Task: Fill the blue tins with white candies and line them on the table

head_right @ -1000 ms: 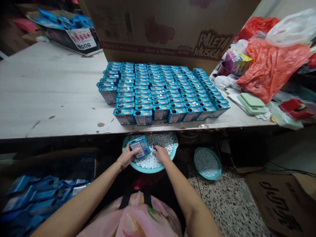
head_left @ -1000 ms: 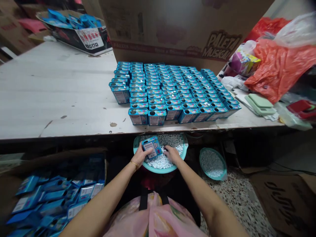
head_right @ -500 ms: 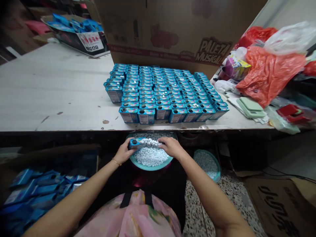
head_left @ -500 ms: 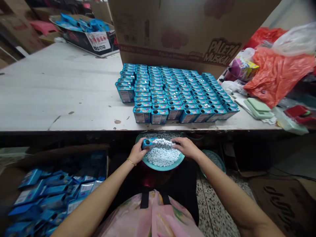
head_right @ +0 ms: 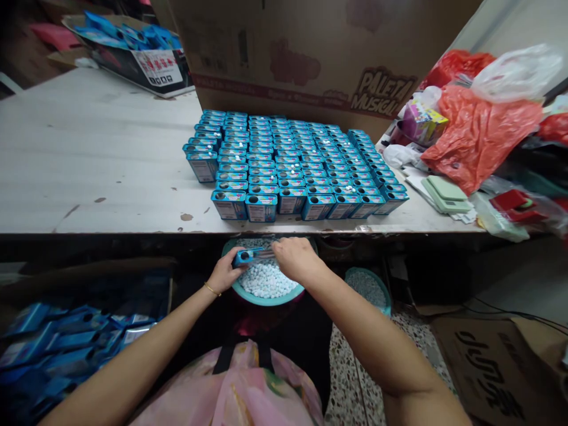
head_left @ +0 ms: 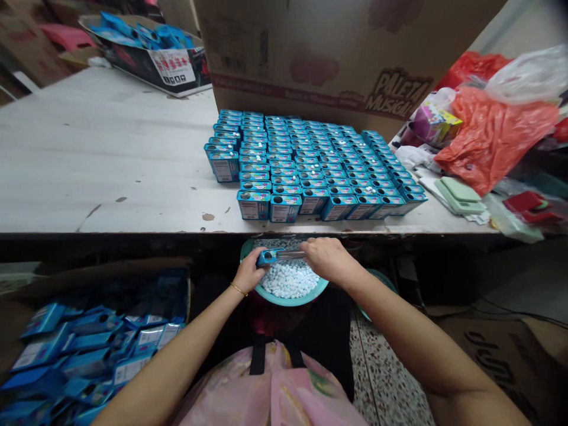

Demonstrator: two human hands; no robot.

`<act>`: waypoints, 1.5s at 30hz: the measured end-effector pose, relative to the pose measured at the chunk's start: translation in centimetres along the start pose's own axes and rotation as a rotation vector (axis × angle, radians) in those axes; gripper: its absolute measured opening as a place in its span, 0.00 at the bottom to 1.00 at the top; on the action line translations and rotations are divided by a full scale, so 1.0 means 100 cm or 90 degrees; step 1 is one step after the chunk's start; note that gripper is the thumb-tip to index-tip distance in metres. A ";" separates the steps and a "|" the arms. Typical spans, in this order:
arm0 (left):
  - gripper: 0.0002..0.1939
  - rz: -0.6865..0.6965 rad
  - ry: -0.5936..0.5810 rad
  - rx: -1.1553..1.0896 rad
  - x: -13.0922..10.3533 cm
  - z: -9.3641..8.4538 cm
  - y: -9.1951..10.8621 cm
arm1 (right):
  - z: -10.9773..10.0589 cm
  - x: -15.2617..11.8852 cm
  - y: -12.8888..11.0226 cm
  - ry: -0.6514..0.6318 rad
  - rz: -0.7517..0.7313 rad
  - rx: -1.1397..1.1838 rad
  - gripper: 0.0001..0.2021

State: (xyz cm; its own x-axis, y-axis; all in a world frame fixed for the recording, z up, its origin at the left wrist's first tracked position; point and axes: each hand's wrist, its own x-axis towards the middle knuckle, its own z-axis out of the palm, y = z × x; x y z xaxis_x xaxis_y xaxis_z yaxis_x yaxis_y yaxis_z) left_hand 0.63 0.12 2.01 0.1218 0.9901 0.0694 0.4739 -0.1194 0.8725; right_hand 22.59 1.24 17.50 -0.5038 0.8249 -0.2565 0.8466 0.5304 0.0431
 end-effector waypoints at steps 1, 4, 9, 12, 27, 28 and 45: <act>0.23 -0.017 0.010 -0.037 0.000 -0.001 -0.002 | 0.009 -0.003 0.009 0.000 0.015 0.001 0.12; 0.25 -0.078 0.022 -0.178 0.002 -0.003 -0.010 | 0.053 -0.006 0.032 -0.040 0.096 0.019 0.11; 0.26 -0.215 0.021 -0.346 0.008 0.018 -0.022 | 0.139 0.022 0.017 -0.088 0.180 0.152 0.11; 0.26 -0.268 0.013 -0.408 0.012 0.038 -0.022 | 0.164 0.042 -0.006 -0.080 0.185 0.200 0.13; 0.27 -0.138 0.033 -0.300 -0.007 -0.027 -0.005 | 0.154 0.018 0.031 0.093 0.111 0.512 0.13; 0.26 -0.120 0.028 -0.252 -0.006 -0.027 -0.007 | 0.143 0.014 0.035 0.096 0.098 0.505 0.13; 0.22 0.026 -0.053 0.137 0.003 0.011 0.005 | 0.009 0.009 0.000 -0.015 -0.002 0.021 0.15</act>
State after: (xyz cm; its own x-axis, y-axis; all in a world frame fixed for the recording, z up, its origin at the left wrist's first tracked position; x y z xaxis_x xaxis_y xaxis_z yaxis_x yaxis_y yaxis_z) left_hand 1.88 0.23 1.89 0.2114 0.9758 0.0549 0.6414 -0.1809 0.7456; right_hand 22.34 1.79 16.37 -0.5022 0.8185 -0.2791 0.8506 0.5256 0.0107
